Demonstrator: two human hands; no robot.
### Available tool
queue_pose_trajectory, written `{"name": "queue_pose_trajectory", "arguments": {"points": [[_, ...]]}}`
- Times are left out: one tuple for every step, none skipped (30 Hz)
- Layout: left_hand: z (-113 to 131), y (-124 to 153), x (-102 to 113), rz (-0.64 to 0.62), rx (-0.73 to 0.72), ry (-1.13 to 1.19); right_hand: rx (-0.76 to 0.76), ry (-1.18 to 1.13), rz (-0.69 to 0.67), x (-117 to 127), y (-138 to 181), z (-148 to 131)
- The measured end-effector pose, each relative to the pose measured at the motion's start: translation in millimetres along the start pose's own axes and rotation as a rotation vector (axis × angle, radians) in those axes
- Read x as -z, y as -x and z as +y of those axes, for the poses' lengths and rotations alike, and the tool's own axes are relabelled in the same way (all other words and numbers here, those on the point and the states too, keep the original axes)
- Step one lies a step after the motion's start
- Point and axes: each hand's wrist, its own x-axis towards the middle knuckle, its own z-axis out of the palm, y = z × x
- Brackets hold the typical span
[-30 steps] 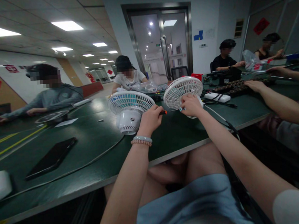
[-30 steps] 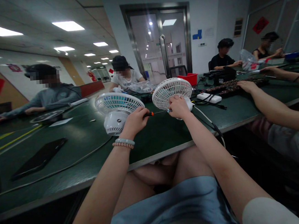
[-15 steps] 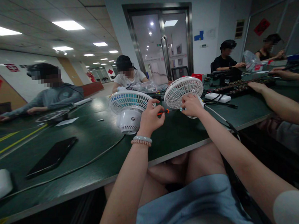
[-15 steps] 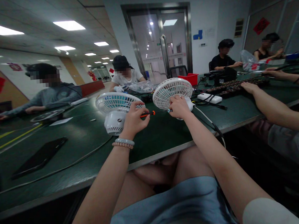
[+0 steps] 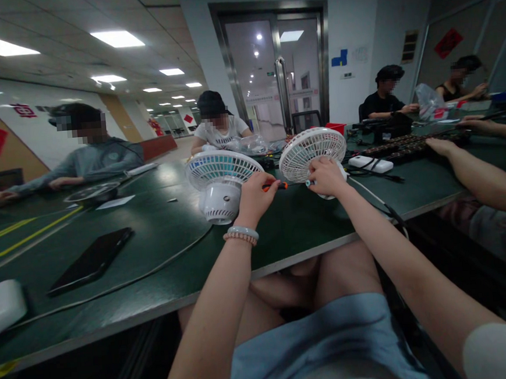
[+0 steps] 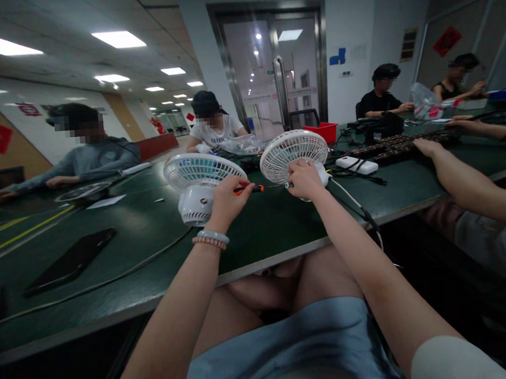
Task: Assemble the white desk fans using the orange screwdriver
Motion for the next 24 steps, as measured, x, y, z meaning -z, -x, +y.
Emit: {"name": "queue_pose_trajectory", "arguments": {"points": [[-0.4, -0.1, -0.1, -0.003, 0.000, -0.002, 0.000, 0.000, -0.001, 0.4, 0.0, -0.2], [-0.5, -0.3, -0.2, -0.001, 0.002, -0.004, 0.000, 0.000, -0.002, 0.8, 0.1, -0.4], [-0.4, -0.3, -0.3, 0.002, 0.008, -0.007, -0.001, 0.000, -0.003, 1.2, 0.1, -0.6], [-0.3, -0.4, -0.5, 0.005, 0.014, -0.008, -0.001, 0.000, -0.004, 1.6, 0.1, -0.8], [-0.2, -0.4, -0.7, 0.007, 0.023, -0.008, -0.001, -0.001, -0.006, 1.8, 0.1, -0.8], [-0.2, -0.4, -0.9, 0.007, 0.032, -0.007, -0.001, -0.003, -0.009, 1.9, 0.1, -0.7], [-0.2, -0.4, -1.1, 0.006, 0.043, -0.006, -0.002, -0.005, -0.011, 1.9, 0.1, -0.5], [-0.4, -0.3, -1.4, 0.005, 0.051, -0.004, -0.002, -0.007, -0.011, 1.8, 0.1, -0.3], [-0.5, -0.3, -1.5, 0.003, 0.054, -0.003, -0.002, -0.008, -0.009, 1.6, 0.1, 0.0], [-0.7, -0.2, -1.7, 0.002, 0.053, -0.001, -0.001, -0.009, -0.007, 1.4, 0.2, 0.2], [-0.8, -0.2, -1.7, 0.002, 0.048, 0.001, 0.001, -0.009, -0.003, 1.3, 0.2, 0.3], [-0.8, -0.3, -1.8, 0.003, 0.044, 0.002, 0.003, -0.008, -0.001, 1.2, 0.2, 0.3], [-0.8, -0.3, -1.8, 0.004, 0.042, 0.002, 0.004, -0.007, -0.001, 1.1, 0.3, 0.3], [-0.6, -0.4, -1.8, 0.004, 0.044, 0.002, 0.004, -0.006, -0.001, 1.2, 0.3, 0.1], [-0.5, -0.5, -1.8, 0.003, 0.047, 0.003, 0.004, -0.004, -0.002, 1.3, 0.4, -0.1], [-0.2, -0.5, -1.9, 0.001, 0.050, 0.004, 0.003, -0.002, -0.002, 1.4, 0.4, -0.4], [0.0, -0.5, -2.0, -0.003, 0.050, 0.005, 0.002, 0.000, -0.002, 1.5, 0.4, -0.5], [0.1, -0.4, -2.2, -0.007, 0.050, 0.005, 0.003, 0.001, -0.002, 1.7, 0.3, -0.6], [0.3, -0.3, -2.5, -0.011, 0.050, 0.005, 0.004, 0.000, -0.002, 1.7, 0.3, -0.7], [0.4, 0.0, -2.7, -0.011, 0.051, 0.003, 0.004, -0.002, -0.002, 1.8, 0.2, -0.6], [0.5, 0.3, -3.1, -0.009, 0.052, 0.000, 0.005, -0.005, -0.002, 1.8, 0.2, -0.5], [0.7, 0.6, -3.5, -0.005, 0.052, -0.003, 0.006, -0.007, -0.002, 1.8, 0.1, -0.3], [0.8, 1.0, -3.9, 0.001, 0.053, -0.007, 0.007, -0.009, -0.002, 1.7, 0.1, -0.2], [1.1, 1.3, -4.2, 0.007, 0.054, -0.010, 0.007, -0.009, -0.002, 1.6, 0.2, -0.1]]}}
